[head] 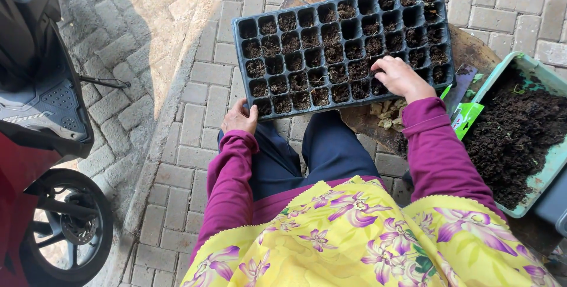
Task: Plant seeds into a seed starter tray and then add soil on top.
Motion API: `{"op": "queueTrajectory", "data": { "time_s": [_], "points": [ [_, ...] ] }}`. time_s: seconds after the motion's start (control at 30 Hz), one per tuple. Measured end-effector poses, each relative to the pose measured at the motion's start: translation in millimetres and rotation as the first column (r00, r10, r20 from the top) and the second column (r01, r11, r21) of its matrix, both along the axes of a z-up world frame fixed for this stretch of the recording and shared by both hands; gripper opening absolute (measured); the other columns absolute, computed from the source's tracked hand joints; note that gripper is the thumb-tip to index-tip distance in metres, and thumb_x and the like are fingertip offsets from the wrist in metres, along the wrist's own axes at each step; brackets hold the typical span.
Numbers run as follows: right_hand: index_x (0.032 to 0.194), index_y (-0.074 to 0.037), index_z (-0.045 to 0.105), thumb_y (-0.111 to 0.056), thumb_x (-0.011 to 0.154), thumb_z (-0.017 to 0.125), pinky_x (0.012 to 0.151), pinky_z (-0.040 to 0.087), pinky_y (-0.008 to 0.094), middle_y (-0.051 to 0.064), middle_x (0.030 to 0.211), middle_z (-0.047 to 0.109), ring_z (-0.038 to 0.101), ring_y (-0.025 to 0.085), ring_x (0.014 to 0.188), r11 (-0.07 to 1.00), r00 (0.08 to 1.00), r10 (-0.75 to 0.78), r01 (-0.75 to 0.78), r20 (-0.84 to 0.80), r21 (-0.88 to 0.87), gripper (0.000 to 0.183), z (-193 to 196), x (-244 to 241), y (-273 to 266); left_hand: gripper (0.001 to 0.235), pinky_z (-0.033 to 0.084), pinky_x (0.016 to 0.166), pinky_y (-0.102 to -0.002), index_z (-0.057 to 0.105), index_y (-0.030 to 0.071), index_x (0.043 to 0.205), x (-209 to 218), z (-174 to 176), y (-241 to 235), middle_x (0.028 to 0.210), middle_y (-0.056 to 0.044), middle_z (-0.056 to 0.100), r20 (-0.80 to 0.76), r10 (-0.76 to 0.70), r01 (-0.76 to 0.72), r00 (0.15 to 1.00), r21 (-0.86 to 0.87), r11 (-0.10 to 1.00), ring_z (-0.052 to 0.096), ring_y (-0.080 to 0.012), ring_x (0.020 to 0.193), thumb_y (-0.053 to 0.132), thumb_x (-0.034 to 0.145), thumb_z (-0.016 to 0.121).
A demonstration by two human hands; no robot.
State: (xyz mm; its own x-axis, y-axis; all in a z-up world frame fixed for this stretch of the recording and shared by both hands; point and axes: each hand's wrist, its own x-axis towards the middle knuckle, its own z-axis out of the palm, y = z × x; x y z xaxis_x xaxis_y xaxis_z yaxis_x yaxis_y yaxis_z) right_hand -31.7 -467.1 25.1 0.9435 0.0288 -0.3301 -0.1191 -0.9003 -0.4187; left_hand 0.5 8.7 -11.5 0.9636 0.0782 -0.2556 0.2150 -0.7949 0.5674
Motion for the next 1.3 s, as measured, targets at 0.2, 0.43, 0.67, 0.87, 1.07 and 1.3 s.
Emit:
{"op": "queueTrajectory", "data": {
  "time_s": [0.2,0.43,0.67,0.87,1.07,1.3],
  "points": [
    [0.112,-0.008,0.075,-0.012,0.096,0.072,0.083,0.056,0.039,0.009,0.106,0.072,0.067,0.024,0.094,0.914,0.944,-0.330,0.313,0.025,0.257,0.017,32.7,-6.0,3.7,0.039,0.053,0.078,-0.043,0.073,0.022,0.119,-1.0,0.7,-0.8,0.077,-0.001,0.073,0.000,-0.002,0.002,1.000,-0.012,1.000,0.071,-0.0242,0.081,0.042,0.086,0.072],
    [0.116,-0.007,0.072,-0.007,0.103,0.065,0.066,0.056,0.022,0.006,0.099,0.073,0.070,0.009,0.079,0.682,0.785,-0.619,0.546,-0.012,0.487,0.014,42.0,-13.2,-21.5,0.037,0.053,0.078,-0.042,0.073,0.022,0.118,-0.9,7.7,-3.2,0.076,0.000,0.072,-0.027,0.006,-0.007,1.000,-0.043,0.999,0.071,-0.0229,0.079,0.041,0.086,0.071],
    [0.114,-0.009,0.075,-0.008,0.097,0.067,0.079,0.059,0.030,0.005,0.109,0.074,0.069,0.014,0.090,0.846,0.877,-0.478,0.448,0.039,0.289,0.019,45.4,-5.7,23.5,0.039,0.053,0.078,-0.042,0.072,0.021,0.119,-1.1,2.9,-0.4,0.077,0.000,0.072,0.010,0.000,0.001,1.000,-0.017,1.000,0.071,-0.0240,0.081,0.041,0.086,0.072],
    [0.118,-0.005,0.071,-0.013,0.095,0.068,0.097,0.050,0.042,0.014,0.117,0.064,0.062,0.027,0.106,0.982,0.970,-0.177,0.164,0.166,0.092,0.025,5.2,6.6,73.4,0.040,0.053,0.078,-0.041,0.072,0.021,0.120,-1.1,6.9,-0.7,0.078,0.000,0.072,-0.005,0.002,-0.002,1.000,-0.020,1.000,0.071,-0.0233,0.080,0.042,0.086,0.072],
    [0.113,-0.005,0.071,-0.016,0.099,0.066,0.100,0.049,0.041,0.014,0.112,0.064,0.061,0.032,0.109,0.997,0.984,-0.058,0.064,0.166,-0.031,0.018,14.6,1.5,57.3,0.042,0.053,0.078,-0.040,0.072,0.021,0.122,-2.1,6.7,-0.8,0.077,0.000,0.072,-0.026,0.003,-0.004,1.000,-0.024,1.000,0.071,-0.0222,0.079,0.043,0.086,0.073],
    [0.114,-0.014,0.073,-0.019,0.101,0.063,0.091,0.052,0.041,0.009,0.120,0.068,0.066,0.026,0.103,0.827,0.830,-0.544,0.556,-0.125,0.090,0.017,82.3,-39.6,-4.8,0.041,0.053,0.079,-0.039,0.072,0.021,0.122,-2.1,6.5,1.0,0.076,0.001,0.073,-0.038,0.012,-0.013,0.999,-0.031,0.999,0.072,-0.0208,0.079,0.042,0.087,0.074]
  ]
}}
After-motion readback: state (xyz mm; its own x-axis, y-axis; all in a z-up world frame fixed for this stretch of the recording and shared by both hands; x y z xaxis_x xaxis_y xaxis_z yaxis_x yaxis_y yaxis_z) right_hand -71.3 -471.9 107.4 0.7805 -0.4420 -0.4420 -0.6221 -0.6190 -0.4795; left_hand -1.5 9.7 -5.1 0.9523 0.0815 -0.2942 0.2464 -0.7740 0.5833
